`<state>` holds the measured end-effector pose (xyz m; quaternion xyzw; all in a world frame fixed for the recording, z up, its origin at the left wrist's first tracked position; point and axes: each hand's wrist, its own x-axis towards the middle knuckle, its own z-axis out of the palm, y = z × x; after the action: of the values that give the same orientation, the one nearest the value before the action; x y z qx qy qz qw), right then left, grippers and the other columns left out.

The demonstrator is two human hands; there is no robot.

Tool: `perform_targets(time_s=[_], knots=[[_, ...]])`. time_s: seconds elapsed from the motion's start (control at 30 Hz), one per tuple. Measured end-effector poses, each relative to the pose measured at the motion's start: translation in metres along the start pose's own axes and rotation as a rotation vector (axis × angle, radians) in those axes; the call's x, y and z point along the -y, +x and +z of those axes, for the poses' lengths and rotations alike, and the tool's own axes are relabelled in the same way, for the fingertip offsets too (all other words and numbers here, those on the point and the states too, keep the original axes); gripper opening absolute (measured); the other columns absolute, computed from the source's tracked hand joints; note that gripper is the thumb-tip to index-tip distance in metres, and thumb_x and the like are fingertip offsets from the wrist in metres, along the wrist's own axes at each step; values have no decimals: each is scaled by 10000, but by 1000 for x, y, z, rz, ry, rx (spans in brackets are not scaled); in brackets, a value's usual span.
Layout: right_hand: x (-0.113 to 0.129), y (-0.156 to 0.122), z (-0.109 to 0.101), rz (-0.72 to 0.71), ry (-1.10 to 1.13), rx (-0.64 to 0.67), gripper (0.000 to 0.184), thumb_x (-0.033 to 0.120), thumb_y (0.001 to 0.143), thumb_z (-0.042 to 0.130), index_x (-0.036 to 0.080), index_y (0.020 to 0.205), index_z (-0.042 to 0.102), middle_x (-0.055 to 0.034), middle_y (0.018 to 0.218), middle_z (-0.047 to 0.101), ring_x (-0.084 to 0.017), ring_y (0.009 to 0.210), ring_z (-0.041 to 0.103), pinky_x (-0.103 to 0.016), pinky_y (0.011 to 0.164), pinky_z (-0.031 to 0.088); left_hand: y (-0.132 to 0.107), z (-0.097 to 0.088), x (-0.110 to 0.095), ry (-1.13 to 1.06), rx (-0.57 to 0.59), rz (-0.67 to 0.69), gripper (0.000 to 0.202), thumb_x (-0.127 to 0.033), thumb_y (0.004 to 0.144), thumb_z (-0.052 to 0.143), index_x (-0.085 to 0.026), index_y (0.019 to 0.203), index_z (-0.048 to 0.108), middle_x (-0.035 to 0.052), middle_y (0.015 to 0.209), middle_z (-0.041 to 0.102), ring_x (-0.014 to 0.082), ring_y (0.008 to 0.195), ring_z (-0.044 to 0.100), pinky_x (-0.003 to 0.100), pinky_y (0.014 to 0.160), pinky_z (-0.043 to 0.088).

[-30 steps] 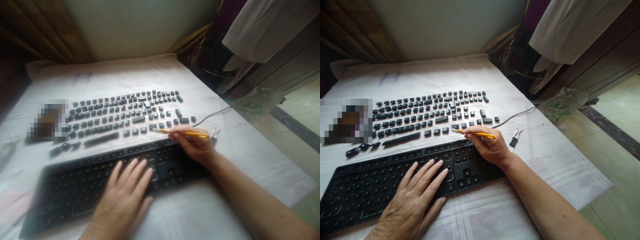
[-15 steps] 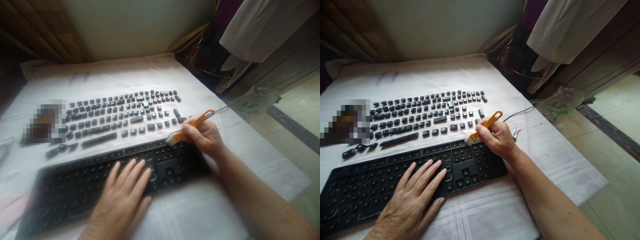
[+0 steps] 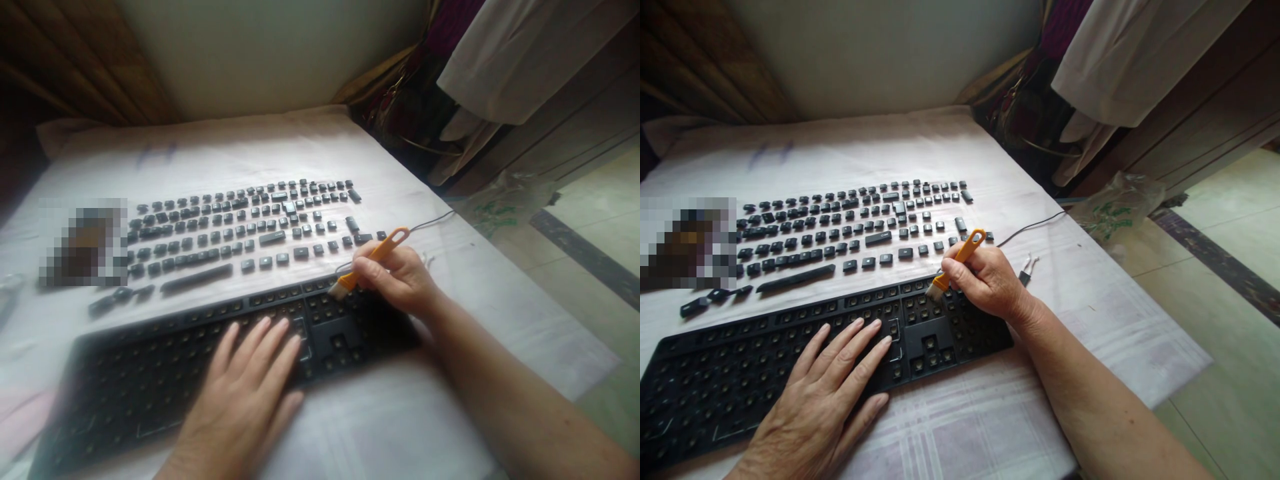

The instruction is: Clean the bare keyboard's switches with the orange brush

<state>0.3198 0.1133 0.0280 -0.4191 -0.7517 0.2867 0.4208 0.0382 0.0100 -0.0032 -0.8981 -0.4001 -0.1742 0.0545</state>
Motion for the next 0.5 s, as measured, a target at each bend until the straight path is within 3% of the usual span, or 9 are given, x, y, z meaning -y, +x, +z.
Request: perform_targets(time_s=[0.2,0.5], knots=[[-1,-1,1,-37,36,2,314,411,1012,584,195,791,642,1,649,661,-120,519,608,-248,536,503,1,-1,1,4,14,13,461,-433,1000,499,-183,1365,629,98,1459,621,268,1406,505,448,1284,154],[3,-1,-3,2,67,-109,386,504,1005,584,202,772,644,9,595,616,-119,480,558,-261,483,471,2,-2,1,-3,5,16,454,-430,997,512,-176,1349,643,98,1452,626,272,1375,530,442,1283,150]])
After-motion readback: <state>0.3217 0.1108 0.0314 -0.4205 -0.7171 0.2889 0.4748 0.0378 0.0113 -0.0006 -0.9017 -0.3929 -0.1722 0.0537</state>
